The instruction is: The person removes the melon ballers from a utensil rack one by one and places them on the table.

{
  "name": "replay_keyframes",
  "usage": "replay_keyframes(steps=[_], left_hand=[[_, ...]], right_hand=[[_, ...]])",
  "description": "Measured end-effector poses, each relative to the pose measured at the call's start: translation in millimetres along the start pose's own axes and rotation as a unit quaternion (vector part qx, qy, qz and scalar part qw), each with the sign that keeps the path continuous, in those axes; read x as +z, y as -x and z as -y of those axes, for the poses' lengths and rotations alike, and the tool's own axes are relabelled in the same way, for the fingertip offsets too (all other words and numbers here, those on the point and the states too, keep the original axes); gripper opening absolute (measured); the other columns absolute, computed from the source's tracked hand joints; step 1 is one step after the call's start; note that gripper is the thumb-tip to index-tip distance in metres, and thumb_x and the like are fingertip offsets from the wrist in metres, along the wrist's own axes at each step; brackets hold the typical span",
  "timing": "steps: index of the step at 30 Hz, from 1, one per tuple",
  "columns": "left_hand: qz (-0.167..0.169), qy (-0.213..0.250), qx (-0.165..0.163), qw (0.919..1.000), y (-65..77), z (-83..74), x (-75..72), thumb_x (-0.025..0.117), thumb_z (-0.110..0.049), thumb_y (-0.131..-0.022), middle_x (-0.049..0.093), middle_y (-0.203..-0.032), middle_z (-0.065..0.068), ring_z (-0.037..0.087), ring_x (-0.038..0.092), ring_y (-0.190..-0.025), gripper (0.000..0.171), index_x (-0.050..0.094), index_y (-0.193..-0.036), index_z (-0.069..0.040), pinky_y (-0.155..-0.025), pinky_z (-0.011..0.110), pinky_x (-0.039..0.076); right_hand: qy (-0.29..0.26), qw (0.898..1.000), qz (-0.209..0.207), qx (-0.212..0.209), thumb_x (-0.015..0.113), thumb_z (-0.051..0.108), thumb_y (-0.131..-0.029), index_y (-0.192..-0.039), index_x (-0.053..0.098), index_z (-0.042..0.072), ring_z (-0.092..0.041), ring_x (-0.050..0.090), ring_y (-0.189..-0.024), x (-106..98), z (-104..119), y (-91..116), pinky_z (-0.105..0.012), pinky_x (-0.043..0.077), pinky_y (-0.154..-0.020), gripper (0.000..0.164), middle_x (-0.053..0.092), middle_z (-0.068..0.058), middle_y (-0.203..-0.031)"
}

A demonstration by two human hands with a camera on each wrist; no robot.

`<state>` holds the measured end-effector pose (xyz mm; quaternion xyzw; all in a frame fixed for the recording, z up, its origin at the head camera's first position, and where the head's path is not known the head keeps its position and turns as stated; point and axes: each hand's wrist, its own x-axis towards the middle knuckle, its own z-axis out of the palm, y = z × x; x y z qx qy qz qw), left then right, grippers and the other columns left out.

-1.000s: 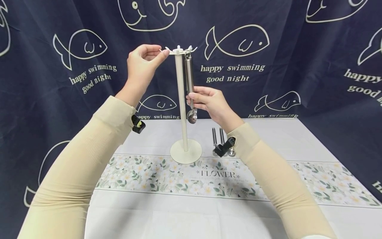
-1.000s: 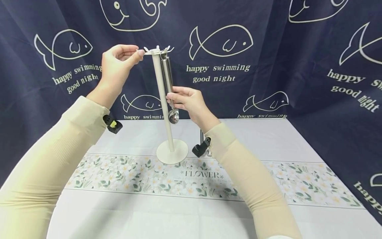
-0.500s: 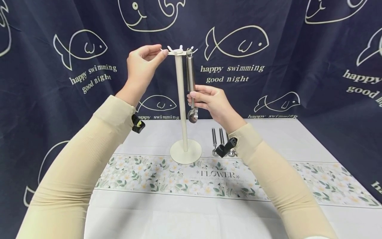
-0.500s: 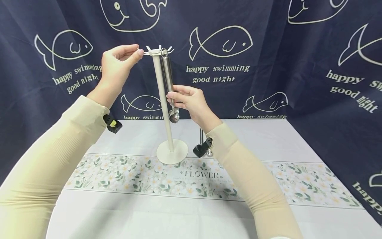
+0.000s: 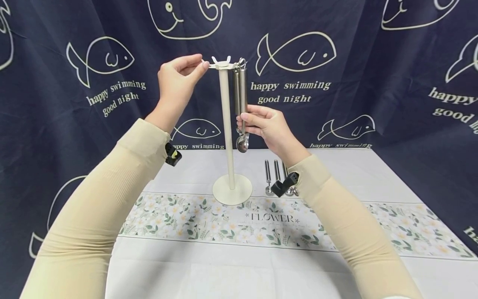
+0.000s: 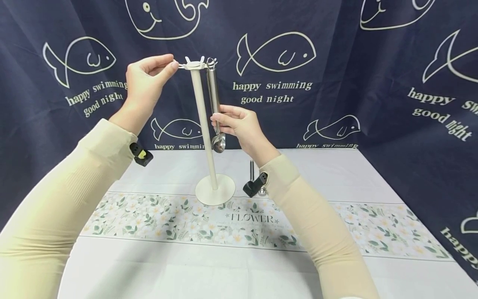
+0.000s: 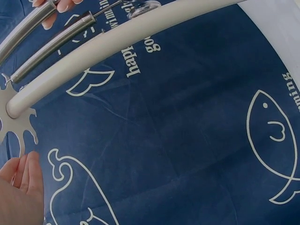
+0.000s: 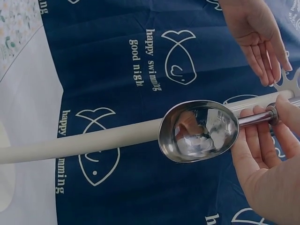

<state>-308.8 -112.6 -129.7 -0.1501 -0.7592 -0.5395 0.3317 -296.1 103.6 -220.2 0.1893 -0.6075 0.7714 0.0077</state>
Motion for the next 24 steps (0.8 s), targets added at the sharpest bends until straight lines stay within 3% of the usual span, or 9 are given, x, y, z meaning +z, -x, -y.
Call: replay_keyframes(steps=[10,14,19,24], left_hand=[[-0.001,-0.04,0.007,0.9992,-0.6,-1.8,0.8,0.073,-0.027,-0.087,0.076,-0.095,-0.003,-0.003,0.066,-0.079,0.023,0.077,-0.103,-0.011,-0.079,0.016,0.049],[0.014,0.005,0.0,0.9999,-1.7,-2.7,3.7,0.071,-0.021,-0.089,0.075,-0.087,-0.001,0.001,0.067,-0.077,0.022,0.075,-0.104,-0.005,-0.082,0.017,0.053],[0.044,0.091,-0.025,0.9946,-0.7,-3.8,7.4,0.066,-0.016,-0.093,0.074,-0.095,0.007,0.009,0.07,-0.083,0.024,0.071,-0.106,0.003,-0.087,0.022,0.055],[0.057,0.104,-0.034,0.9924,1.0,-6.1,7.6,0.068,-0.027,-0.091,0.074,-0.092,0.005,0.014,0.071,-0.089,0.031,0.072,-0.104,0.0,-0.09,0.023,0.054]], right_hand=[[-0.004,0.999,-0.034,0.015,0.064,0.001,-0.091,-0.131,0.053,-0.006,-0.015,0.072,-0.082,-10,-2,-1,-0.037,0.054,-0.094,0.042,0.073,-0.002,-0.085],[-0.009,0.999,-0.039,0.015,0.063,0.001,-0.092,-0.131,0.052,-0.007,-0.015,0.072,-0.081,-14,-6,-2,-0.033,0.056,-0.09,0.041,0.073,-0.003,-0.084],[-0.018,0.999,-0.04,0.022,0.062,0.001,-0.093,-0.134,0.05,-0.006,-0.014,0.072,-0.081,-18,-10,-2,-0.033,0.055,-0.091,0.044,0.073,-0.003,-0.084],[-0.022,0.998,-0.046,0.027,0.063,0.002,-0.092,-0.133,0.051,-0.007,-0.014,0.072,-0.08,-21,-12,-2,-0.032,0.056,-0.09,0.043,0.073,-0.002,-0.083]])
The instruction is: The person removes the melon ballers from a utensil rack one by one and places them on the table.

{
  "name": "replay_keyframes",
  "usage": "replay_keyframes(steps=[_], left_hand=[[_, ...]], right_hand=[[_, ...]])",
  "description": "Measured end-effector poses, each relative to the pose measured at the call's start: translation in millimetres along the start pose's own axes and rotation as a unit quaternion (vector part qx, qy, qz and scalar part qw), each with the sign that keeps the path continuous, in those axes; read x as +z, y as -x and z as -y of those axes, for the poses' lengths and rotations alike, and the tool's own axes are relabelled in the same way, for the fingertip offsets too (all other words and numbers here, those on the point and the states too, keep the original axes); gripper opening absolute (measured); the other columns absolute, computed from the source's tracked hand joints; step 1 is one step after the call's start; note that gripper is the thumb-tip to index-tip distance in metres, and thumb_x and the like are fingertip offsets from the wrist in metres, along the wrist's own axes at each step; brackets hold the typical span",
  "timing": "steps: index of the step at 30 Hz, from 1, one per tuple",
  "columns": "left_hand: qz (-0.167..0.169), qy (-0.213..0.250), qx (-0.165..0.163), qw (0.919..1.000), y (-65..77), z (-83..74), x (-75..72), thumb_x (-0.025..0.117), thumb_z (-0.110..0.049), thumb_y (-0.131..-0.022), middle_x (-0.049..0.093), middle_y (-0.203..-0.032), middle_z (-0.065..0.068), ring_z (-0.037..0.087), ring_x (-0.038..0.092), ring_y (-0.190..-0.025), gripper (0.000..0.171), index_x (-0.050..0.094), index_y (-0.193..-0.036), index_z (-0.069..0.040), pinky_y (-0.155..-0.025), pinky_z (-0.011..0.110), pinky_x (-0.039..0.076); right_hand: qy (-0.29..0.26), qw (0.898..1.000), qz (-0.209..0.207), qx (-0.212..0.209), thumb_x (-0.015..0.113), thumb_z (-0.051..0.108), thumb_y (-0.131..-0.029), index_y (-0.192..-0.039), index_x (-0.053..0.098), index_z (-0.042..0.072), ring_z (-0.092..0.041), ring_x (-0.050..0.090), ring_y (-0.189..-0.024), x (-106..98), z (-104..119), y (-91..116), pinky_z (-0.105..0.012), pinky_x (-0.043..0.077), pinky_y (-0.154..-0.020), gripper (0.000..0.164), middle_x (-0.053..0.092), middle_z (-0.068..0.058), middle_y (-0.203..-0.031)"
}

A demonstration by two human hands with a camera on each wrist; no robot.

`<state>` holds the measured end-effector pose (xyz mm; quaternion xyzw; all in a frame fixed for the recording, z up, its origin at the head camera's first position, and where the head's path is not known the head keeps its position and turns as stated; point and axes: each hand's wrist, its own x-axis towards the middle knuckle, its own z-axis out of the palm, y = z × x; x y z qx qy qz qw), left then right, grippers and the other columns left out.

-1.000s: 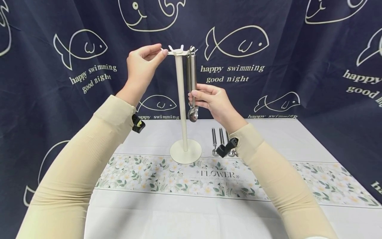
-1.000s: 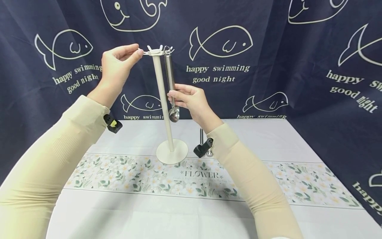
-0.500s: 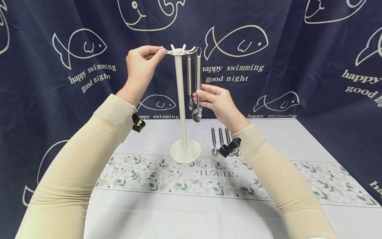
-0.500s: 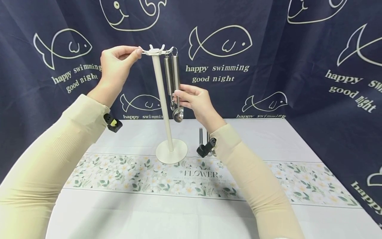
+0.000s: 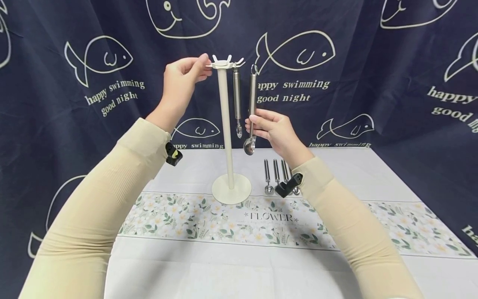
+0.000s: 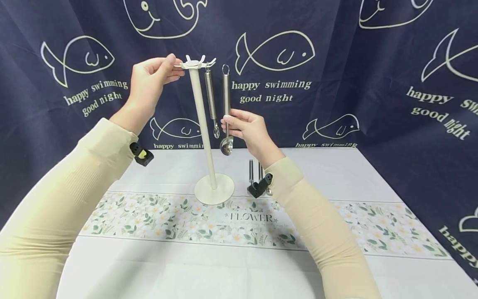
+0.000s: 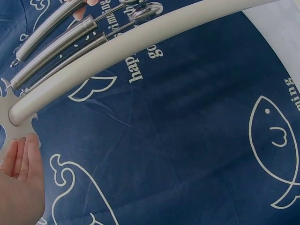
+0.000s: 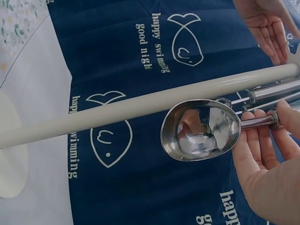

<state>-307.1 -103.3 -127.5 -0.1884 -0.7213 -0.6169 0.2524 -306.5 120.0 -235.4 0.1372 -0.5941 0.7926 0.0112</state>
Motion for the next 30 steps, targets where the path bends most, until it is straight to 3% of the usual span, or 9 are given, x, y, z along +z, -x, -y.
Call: replay_keyframes(steps=[7,13,24,30], left_hand=[[0.011,-0.059,-0.008,0.9982,1.2,-1.3,1.3,0.079,-0.035,-0.08,0.072,-0.095,-0.001,0.01,0.067,-0.094,0.038,0.072,-0.107,-0.009,-0.092,0.022,0.05],[-0.006,-0.089,-0.016,0.9959,2.2,-2.8,3.5,0.081,-0.036,-0.078,0.073,-0.1,0.001,0.009,0.067,-0.095,0.04,0.072,-0.107,-0.011,-0.089,0.021,0.049],[-0.052,-0.049,0.013,0.9974,1.8,5.3,1.0,0.082,-0.029,-0.077,0.071,-0.101,0.0,0.008,0.066,-0.088,0.035,0.071,-0.102,-0.007,-0.084,0.017,0.051],[-0.06,-0.036,0.024,0.9973,3.3,9.0,1.7,0.082,-0.026,-0.077,0.068,-0.091,-0.005,0.007,0.065,-0.084,0.037,0.069,-0.105,-0.005,-0.082,0.017,0.051]], right_hand=[[-0.004,1.0,-0.004,0.001,0.064,0.002,-0.092,-0.133,0.051,-0.007,-0.015,0.072,-0.081,-5,-2,1,-0.032,0.056,-0.089,0.044,0.074,-0.004,-0.084],[0.006,1.0,-0.008,0.006,0.065,0.003,-0.091,-0.133,0.05,-0.007,-0.015,0.072,-0.081,-10,-2,1,-0.031,0.057,-0.088,0.046,0.074,-0.003,-0.084],[0.048,0.998,-0.023,0.014,0.069,0.008,-0.09,-0.132,0.053,-0.003,-0.013,0.072,-0.082,-19,3,0,-0.029,0.057,-0.085,0.046,0.074,0.0,-0.085],[0.056,0.998,-0.036,0.021,0.069,0.006,-0.089,-0.126,0.056,-0.004,-0.013,0.072,-0.081,-26,2,2,-0.029,0.058,-0.082,0.041,0.074,0.0,-0.085]])
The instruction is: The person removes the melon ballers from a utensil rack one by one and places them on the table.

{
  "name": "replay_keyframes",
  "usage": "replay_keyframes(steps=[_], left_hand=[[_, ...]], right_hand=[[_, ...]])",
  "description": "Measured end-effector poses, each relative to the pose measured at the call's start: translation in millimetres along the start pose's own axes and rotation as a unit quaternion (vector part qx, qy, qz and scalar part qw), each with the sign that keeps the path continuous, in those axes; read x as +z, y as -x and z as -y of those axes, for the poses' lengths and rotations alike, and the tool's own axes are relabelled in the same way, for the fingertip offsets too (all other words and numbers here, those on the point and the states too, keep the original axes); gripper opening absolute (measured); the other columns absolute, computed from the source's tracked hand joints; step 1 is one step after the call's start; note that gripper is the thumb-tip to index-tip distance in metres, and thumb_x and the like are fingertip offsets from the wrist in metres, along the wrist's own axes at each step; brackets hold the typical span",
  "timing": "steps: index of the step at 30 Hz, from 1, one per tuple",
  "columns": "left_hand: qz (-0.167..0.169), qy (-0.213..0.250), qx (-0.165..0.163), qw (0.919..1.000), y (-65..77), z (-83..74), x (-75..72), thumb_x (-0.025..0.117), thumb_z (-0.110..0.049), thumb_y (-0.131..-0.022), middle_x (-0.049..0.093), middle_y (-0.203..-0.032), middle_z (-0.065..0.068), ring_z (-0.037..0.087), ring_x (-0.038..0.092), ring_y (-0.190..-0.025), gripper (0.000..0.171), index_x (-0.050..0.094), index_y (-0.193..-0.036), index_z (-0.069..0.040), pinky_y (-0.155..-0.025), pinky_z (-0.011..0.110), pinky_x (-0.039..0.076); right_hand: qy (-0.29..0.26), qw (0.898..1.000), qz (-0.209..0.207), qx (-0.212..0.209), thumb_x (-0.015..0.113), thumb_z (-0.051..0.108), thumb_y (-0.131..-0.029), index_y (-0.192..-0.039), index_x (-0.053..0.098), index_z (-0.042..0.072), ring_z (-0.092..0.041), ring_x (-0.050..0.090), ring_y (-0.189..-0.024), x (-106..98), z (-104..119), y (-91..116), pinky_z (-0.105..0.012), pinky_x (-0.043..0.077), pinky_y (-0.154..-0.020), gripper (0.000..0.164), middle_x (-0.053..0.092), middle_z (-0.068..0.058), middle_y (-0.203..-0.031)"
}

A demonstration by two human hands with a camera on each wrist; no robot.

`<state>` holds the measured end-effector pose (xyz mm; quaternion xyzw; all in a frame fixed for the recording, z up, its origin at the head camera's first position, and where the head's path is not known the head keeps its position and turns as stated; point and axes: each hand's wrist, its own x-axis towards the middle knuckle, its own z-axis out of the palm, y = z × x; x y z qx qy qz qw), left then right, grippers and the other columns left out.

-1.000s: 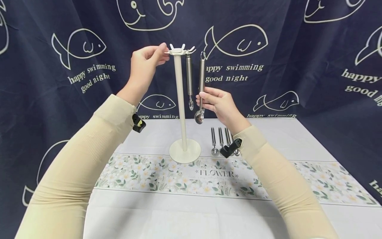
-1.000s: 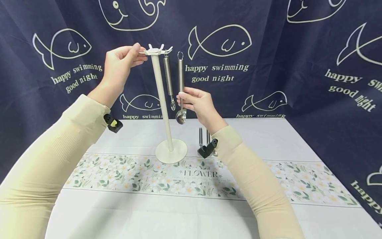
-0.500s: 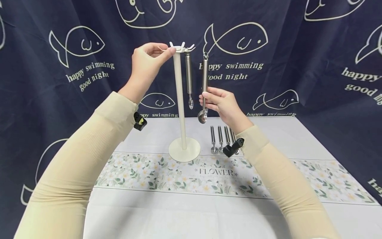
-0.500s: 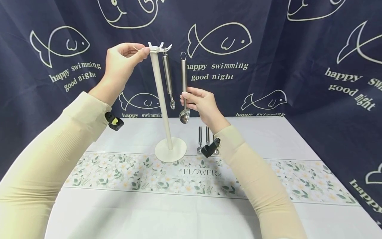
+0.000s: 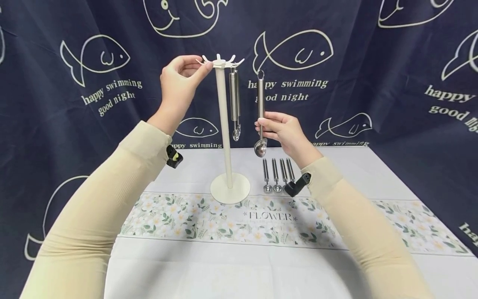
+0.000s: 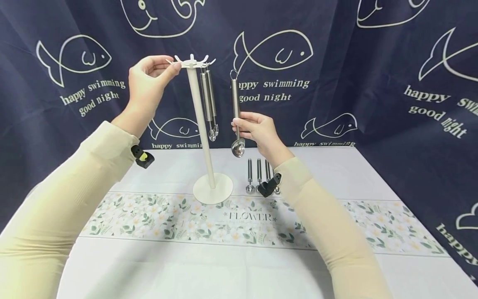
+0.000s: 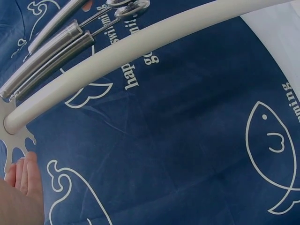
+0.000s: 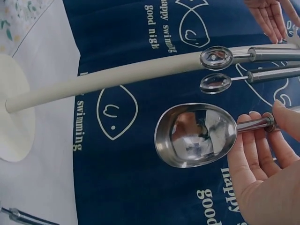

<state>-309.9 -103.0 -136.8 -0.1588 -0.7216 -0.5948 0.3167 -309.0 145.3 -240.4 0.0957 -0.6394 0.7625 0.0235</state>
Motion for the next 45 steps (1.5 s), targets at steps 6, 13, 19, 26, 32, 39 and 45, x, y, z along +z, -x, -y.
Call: replay_keyframes(steps=[6,13,19,26,32,39,45], left_hand=[[-0.008,0.004,0.008,0.9999,2.1,2.1,1.3,0.081,-0.025,-0.078,0.066,-0.091,-0.005,0.007,0.064,-0.085,0.038,0.068,-0.108,-0.005,-0.084,0.017,0.051],[-0.011,0.002,0.034,0.9994,0.6,5.3,3.4,0.08,-0.02,-0.08,0.067,-0.093,-0.001,0.006,0.066,-0.085,0.039,0.066,-0.112,-0.002,-0.088,0.019,0.053],[-0.011,-0.006,0.035,0.9993,-0.8,5.6,1.7,0.079,-0.021,-0.082,0.069,-0.097,0.003,0.006,0.065,-0.085,0.038,0.067,-0.112,-0.002,-0.088,0.019,0.052],[-0.005,-0.035,0.03,0.9989,0.2,4.3,-2.2,0.078,-0.025,-0.083,0.071,-0.098,0.004,0.005,0.065,-0.086,0.037,0.069,-0.111,-0.004,-0.086,0.018,0.052],[0.009,-0.051,0.026,0.9983,1.0,6.9,-3.1,0.077,-0.031,-0.084,0.071,-0.106,0.006,0.006,0.066,-0.091,0.039,0.069,-0.114,-0.007,-0.087,0.018,0.052],[0.016,-0.062,0.035,0.9973,-1.4,10.0,-4.5,0.074,-0.032,-0.086,0.07,-0.11,0.007,0.006,0.067,-0.093,0.04,0.068,-0.117,-0.008,-0.089,0.019,0.051],[0.016,-0.074,0.048,0.996,-4.2,12.6,-2.7,0.071,-0.031,-0.089,0.07,-0.11,0.008,0.005,0.066,-0.093,0.04,0.067,-0.12,-0.007,-0.088,0.018,0.051]], right_hand=[[0.008,1.0,-0.008,0.008,0.069,0.004,-0.088,-0.123,0.057,-0.004,-0.013,0.072,-0.079,-8,-3,1,-0.026,0.059,-0.077,0.037,0.074,0.001,-0.083],[0.003,1.0,-0.011,0.025,0.068,0.002,-0.088,-0.114,0.059,0.001,-0.013,0.072,-0.076,-19,-8,-1,-0.025,0.059,-0.074,0.027,0.074,0.001,-0.081],[0.01,0.999,-0.019,0.04,0.07,0.005,-0.088,-0.12,0.056,-0.001,-0.013,0.072,-0.077,-31,-13,-5,-0.026,0.059,-0.075,0.035,0.074,0.001,-0.082],[0.018,0.997,-0.039,0.062,0.07,0.008,-0.089,-0.131,0.049,-0.001,-0.012,0.072,-0.078,-47,-21,-11,-0.025,0.059,-0.076,0.048,0.073,0.003,-0.082],[0.009,0.996,-0.054,0.076,0.071,0.007,-0.088,-0.122,0.056,0.003,-0.011,0.072,-0.077,-58,-30,-13,-0.026,0.059,-0.077,0.038,0.073,0.004,-0.08],[-0.014,0.996,-0.047,0.079,0.071,0.005,-0.087,-0.109,0.058,0.005,-0.012,0.072,-0.075,-75,-34,-13,-0.025,0.059,-0.073,0.026,0.074,0.001,-0.079],[-0.015,0.995,-0.045,0.083,0.072,0.004,-0.086,-0.107,0.055,0.005,-0.011,0.072,-0.072,-88,-36,-12,-0.024,0.059,-0.071,0.027,0.074,0.002,-0.076]])
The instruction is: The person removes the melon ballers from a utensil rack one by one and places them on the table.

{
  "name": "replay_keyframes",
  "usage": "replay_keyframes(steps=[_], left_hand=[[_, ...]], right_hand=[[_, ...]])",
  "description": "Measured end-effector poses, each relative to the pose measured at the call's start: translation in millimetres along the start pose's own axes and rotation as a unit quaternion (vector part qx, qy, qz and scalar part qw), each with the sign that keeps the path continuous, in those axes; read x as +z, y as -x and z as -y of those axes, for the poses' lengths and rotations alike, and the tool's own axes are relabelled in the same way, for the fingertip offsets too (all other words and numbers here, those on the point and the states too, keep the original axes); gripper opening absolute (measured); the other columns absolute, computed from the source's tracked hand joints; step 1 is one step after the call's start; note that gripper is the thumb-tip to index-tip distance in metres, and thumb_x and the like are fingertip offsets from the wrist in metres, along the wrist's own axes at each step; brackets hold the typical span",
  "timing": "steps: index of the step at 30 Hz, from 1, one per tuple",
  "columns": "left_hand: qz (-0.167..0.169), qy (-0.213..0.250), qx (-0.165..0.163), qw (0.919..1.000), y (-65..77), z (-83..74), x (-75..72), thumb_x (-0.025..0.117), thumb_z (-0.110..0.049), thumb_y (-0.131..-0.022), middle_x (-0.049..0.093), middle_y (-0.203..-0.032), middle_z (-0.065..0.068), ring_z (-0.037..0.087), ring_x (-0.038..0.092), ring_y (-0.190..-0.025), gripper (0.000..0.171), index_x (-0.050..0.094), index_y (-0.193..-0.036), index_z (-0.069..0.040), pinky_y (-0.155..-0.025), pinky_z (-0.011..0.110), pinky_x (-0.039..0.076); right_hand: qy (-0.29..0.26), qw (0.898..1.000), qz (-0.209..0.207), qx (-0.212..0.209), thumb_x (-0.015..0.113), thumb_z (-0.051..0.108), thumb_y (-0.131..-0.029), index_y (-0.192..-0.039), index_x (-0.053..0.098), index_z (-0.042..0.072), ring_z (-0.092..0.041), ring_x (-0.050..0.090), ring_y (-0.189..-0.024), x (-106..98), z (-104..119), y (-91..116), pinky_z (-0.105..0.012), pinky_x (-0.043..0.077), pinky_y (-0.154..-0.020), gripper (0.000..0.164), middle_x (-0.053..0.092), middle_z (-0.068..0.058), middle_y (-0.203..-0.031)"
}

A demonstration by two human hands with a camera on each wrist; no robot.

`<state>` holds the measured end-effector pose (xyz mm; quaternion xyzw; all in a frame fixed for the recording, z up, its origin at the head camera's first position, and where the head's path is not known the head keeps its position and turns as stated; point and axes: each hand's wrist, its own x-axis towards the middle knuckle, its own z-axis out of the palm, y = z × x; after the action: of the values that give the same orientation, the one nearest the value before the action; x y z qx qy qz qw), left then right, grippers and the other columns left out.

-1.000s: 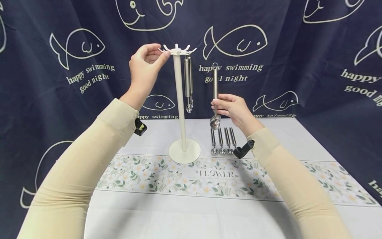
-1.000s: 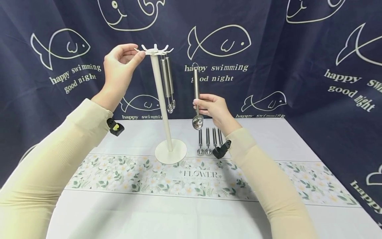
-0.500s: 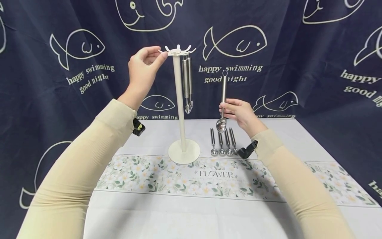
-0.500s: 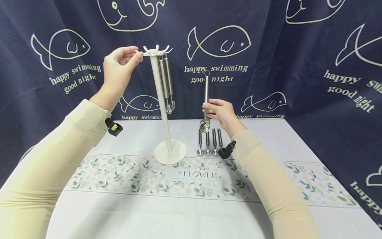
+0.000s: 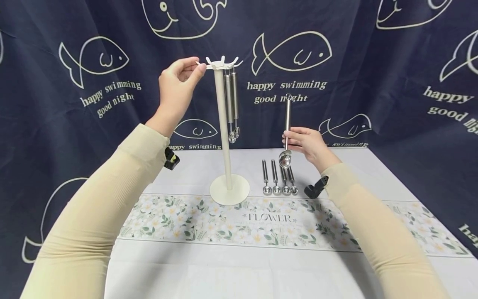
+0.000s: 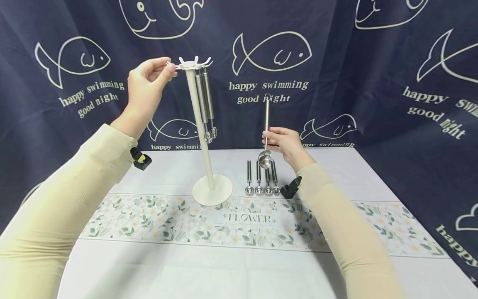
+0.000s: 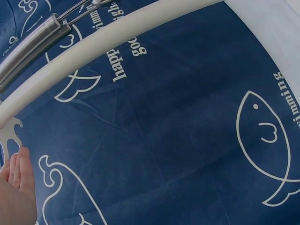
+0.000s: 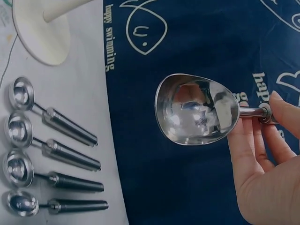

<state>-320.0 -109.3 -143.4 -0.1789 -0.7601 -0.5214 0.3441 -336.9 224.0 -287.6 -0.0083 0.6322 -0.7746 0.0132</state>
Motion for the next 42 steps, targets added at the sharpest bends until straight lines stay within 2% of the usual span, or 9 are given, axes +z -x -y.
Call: replay_keyframes(steps=[8,15,23,32,37,42], left_hand=[[0.01,0.01,-0.002,0.9999,0.5,1.0,-0.7,0.068,-0.028,-0.091,0.071,-0.109,0.01,0.004,0.068,-0.093,0.036,0.066,-0.121,-0.007,-0.091,0.019,0.051],[0.024,0.003,-0.005,0.9997,-2.0,1.7,-1.7,0.066,-0.031,-0.093,0.071,-0.109,0.008,0.005,0.068,-0.096,0.038,0.065,-0.124,-0.01,-0.094,0.019,0.05],[0.028,0.004,-0.007,0.9996,-2.8,3.1,-1.1,0.065,-0.029,-0.094,0.071,-0.107,0.01,0.008,0.069,-0.095,0.037,0.065,-0.124,-0.009,-0.093,0.02,0.051],[0.025,0.03,-0.008,0.9992,-2.7,4.6,1.4,0.066,-0.026,-0.093,0.071,-0.109,0.013,0.006,0.069,-0.091,0.037,0.064,-0.124,-0.007,-0.093,0.021,0.051],[0.02,0.037,-0.006,0.9991,-2.6,4.6,0.4,0.067,-0.025,-0.093,0.071,-0.107,0.012,0.003,0.068,-0.088,0.036,0.065,-0.122,-0.006,-0.092,0.021,0.052],[0.023,0.044,-0.013,0.9987,-2.3,5.0,-0.5,0.067,-0.025,-0.092,0.071,-0.106,0.011,0.004,0.068,-0.089,0.036,0.065,-0.123,-0.006,-0.092,0.021,0.051]], right_hand=[[0.009,1.0,-0.021,0.016,0.073,0.005,-0.085,-0.091,0.066,0.012,-0.011,0.069,-0.069,-12,-6,-2,-0.024,0.059,-0.07,0.011,0.073,0.003,-0.074],[0.013,0.999,-0.023,0.021,0.072,0.004,-0.086,-0.094,0.062,0.011,-0.01,0.069,-0.069,-26,-8,-4,-0.023,0.059,-0.071,0.015,0.074,0.004,-0.074],[0.059,0.997,-0.025,0.052,0.072,0.009,-0.087,-0.093,0.061,0.013,-0.007,0.067,-0.07,-45,-17,-5,-0.022,0.059,-0.071,0.013,0.071,0.008,-0.073],[0.114,0.989,-0.025,0.086,0.071,0.012,-0.088,-0.083,0.064,0.017,-0.004,0.068,-0.072,-57,-30,-6,-0.022,0.059,-0.072,0.01,0.07,0.011,-0.071],[0.142,0.985,-0.024,0.093,0.07,0.013,-0.09,-0.075,0.067,0.024,-0.003,0.066,-0.072,-64,-35,-6,-0.02,0.058,-0.071,0.018,0.069,0.013,-0.071],[0.159,0.981,-0.011,0.114,0.068,0.014,-0.091,-0.078,0.067,0.024,-0.004,0.065,-0.074,-72,-43,-6,-0.019,0.057,-0.073,0.017,0.069,0.012,-0.074]])
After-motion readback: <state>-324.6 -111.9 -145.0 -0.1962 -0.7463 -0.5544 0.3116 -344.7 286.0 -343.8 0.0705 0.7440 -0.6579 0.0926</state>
